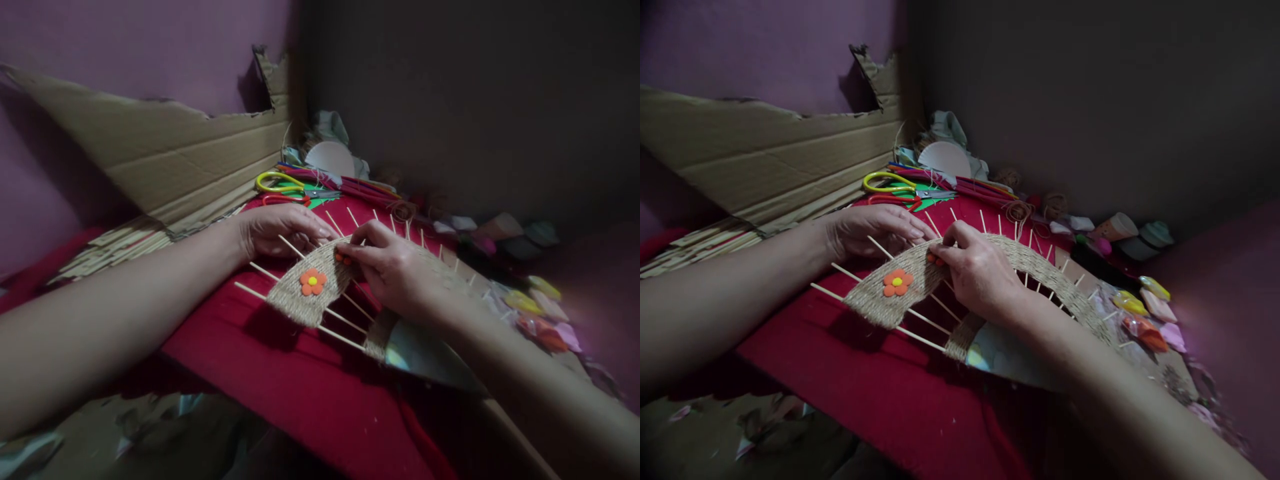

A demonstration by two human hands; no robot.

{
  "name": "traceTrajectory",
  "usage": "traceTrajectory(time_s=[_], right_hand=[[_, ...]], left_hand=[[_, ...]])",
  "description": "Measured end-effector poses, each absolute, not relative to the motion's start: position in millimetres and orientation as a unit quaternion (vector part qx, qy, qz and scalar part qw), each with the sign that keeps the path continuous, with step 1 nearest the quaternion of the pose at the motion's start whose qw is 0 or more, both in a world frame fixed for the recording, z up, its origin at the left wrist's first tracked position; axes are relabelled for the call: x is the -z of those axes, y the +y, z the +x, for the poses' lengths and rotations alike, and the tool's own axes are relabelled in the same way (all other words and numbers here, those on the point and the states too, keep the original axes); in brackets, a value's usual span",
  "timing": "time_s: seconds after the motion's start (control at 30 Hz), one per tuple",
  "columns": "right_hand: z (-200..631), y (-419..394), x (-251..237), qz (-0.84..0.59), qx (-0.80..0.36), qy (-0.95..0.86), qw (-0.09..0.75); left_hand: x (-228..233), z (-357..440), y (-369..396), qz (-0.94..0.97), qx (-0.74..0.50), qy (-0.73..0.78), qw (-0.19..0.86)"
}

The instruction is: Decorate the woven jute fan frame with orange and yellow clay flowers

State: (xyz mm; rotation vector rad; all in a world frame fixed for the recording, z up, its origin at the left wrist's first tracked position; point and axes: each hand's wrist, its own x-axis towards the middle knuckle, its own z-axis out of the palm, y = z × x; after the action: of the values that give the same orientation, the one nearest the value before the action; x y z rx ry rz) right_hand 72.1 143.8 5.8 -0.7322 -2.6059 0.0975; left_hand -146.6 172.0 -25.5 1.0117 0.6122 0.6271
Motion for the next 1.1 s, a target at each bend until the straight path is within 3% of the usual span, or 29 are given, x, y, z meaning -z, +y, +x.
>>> traceTrajectory(time_s=[0.47,0.77,1.1], right_hand=[[74.6,147.2,4.3,-0.218,0.073,-0.945,0.235],[76.3,144.9,-0.8,-0.236,-0.019,-0.937,0.257],[79.0,142.0,0.5,-0.233,0.012,-0.933,0.273]], left_hand=[[25.2,-144.8,171.4,0.462,-0.303,0.252,0.795],[23.3,-145.1,170.5,0.468,-0.304,0.232,0.797],[23.3,-144.6,169.9,0.449,-0.308,0.232,0.806]])
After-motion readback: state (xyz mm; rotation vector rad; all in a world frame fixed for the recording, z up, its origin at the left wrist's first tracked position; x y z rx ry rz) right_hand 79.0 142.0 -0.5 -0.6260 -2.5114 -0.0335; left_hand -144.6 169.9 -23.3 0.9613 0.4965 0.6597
